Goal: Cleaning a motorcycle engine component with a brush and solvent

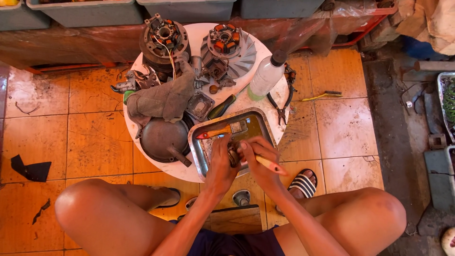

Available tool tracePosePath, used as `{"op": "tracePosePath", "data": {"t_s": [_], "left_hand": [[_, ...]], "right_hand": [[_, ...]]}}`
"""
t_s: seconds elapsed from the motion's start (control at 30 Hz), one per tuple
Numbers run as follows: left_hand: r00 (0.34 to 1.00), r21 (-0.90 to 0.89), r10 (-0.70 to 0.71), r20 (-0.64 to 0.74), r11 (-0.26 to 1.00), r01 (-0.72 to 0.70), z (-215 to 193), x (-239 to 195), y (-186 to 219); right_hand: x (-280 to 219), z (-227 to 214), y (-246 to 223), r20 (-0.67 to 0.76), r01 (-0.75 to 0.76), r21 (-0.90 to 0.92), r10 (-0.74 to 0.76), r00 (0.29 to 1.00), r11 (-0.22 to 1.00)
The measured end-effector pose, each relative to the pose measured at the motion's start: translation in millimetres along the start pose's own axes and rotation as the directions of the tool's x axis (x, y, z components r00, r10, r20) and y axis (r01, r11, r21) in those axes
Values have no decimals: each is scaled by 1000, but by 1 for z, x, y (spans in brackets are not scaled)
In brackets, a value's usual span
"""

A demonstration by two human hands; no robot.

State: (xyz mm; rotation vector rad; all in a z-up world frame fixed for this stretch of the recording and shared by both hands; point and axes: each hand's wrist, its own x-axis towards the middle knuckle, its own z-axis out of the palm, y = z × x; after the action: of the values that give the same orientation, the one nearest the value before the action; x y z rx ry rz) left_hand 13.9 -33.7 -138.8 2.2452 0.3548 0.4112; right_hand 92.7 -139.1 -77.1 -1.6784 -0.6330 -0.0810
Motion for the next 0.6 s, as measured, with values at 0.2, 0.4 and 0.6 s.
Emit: {"op": "tracePosePath", "data": {"t_s": [0.2,0.4,0.6], "left_hand": [[997,-109,-68,-22,992,65,-7,0,6],[984,-227,-179,-8,959,173,-10,4,8],[977,-216,-211,-11,955,204,-15,7,20]], "right_hand": [[3,-8,8,17,44,-61,-43,999,997],[-3,-6,18,3,111,-34,-111,994,993],[-5,-5,12,-7,31,85,-31,1000,996]]}}
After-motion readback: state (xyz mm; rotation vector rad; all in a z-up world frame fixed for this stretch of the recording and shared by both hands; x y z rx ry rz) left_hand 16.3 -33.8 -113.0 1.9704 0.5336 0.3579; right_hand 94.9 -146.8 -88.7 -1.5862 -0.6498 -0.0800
